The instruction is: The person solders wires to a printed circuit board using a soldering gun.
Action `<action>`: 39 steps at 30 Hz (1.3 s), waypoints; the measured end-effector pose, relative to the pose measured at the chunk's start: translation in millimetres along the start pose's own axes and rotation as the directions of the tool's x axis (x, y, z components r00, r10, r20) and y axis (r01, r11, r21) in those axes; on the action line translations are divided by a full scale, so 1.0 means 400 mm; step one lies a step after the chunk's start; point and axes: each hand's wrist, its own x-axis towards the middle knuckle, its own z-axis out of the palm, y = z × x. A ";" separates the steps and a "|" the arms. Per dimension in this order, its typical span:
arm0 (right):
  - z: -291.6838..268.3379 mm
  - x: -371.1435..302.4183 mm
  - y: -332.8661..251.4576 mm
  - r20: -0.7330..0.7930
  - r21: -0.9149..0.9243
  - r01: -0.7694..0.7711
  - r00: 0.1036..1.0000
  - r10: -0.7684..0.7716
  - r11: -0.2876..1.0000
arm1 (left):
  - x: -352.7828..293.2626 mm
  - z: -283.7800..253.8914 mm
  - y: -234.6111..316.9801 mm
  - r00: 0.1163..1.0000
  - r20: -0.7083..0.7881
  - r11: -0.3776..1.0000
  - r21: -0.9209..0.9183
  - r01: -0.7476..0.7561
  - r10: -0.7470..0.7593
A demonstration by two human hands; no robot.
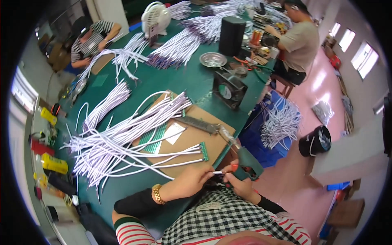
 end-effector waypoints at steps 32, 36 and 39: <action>0.170 0.177 -0.029 -0.090 0.214 0.206 0.978 -0.190 0.955 | -0.013 -0.036 -0.050 0.957 -0.270 0.910 -0.414 -0.017 -0.105; 0.164 0.186 -0.046 -0.102 0.201 0.199 0.978 -0.181 0.959 | -0.011 -0.032 -0.066 0.957 -0.266 0.885 -0.466 -0.027 -0.111; 0.149 0.186 -0.033 -0.054 0.192 0.196 0.980 -0.189 0.962 | -0.012 -0.039 -0.050 0.953 -0.256 0.918 -0.394 0.048 -0.160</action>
